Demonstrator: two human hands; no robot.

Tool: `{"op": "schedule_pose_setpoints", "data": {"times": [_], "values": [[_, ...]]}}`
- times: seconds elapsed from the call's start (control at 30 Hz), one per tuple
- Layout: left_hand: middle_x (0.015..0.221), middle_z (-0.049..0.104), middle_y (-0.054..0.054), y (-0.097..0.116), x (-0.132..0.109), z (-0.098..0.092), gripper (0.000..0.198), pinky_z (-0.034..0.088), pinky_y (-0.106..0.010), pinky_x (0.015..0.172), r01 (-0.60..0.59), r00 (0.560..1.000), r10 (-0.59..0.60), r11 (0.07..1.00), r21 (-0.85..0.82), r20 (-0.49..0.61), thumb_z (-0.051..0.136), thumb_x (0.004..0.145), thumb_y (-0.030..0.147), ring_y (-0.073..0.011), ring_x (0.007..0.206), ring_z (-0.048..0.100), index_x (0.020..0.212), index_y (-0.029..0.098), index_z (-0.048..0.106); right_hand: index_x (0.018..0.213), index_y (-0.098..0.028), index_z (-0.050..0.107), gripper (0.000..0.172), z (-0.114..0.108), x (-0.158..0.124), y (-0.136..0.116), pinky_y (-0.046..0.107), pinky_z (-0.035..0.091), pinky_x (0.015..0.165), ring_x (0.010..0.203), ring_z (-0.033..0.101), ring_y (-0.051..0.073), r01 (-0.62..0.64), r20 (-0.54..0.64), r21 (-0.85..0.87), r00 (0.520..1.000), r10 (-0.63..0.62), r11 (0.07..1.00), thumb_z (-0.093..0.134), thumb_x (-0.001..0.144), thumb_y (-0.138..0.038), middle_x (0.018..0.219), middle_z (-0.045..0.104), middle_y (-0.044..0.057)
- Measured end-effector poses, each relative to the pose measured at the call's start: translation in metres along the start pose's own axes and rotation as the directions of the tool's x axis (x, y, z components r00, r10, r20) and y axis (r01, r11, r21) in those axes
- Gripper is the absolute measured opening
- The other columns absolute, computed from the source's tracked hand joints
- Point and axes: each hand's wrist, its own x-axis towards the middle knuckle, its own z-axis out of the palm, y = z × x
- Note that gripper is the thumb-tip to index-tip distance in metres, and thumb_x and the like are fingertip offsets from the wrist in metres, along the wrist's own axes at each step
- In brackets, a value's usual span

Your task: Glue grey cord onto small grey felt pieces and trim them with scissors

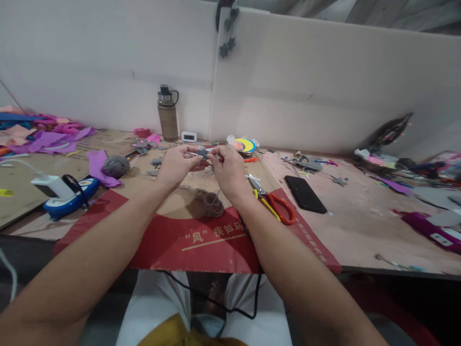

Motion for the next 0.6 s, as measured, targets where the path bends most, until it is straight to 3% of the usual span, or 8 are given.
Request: {"op": "schedule_pose_setpoints", "data": {"times": [0.33,0.6], "values": [[0.072,0.073,-0.006,-0.0078,0.0042,-0.0007,0.021,0.058,-0.035,0.079,0.013,0.997,-0.014,1.000,0.018,0.077,0.079,0.067,0.021,-0.0162,0.069,0.071,0.082,0.012,0.066,0.075,-0.017,0.064,0.019,0.0060,0.0087,0.0043,0.030,0.039,0.072,0.074,0.054,0.015,-0.085,0.077,0.034,0.994,0.083,0.996,0.056,0.089,-0.027,0.077,0.064,0.004],[0.072,0.073,-0.005,0.0007,-0.0028,0.0030,0.015,0.057,-0.030,0.074,-0.090,0.994,0.074,0.971,0.221,0.082,0.073,0.068,0.020,-0.0154,0.070,0.069,0.081,0.013,0.071,0.077,-0.017,0.068,0.021,0.0059,0.0098,0.0032,0.029,0.040,0.068,0.070,0.055,0.015,-0.169,0.106,0.081,0.981,0.160,0.982,0.057,0.088,-0.031,0.077,0.066,0.004]]}}
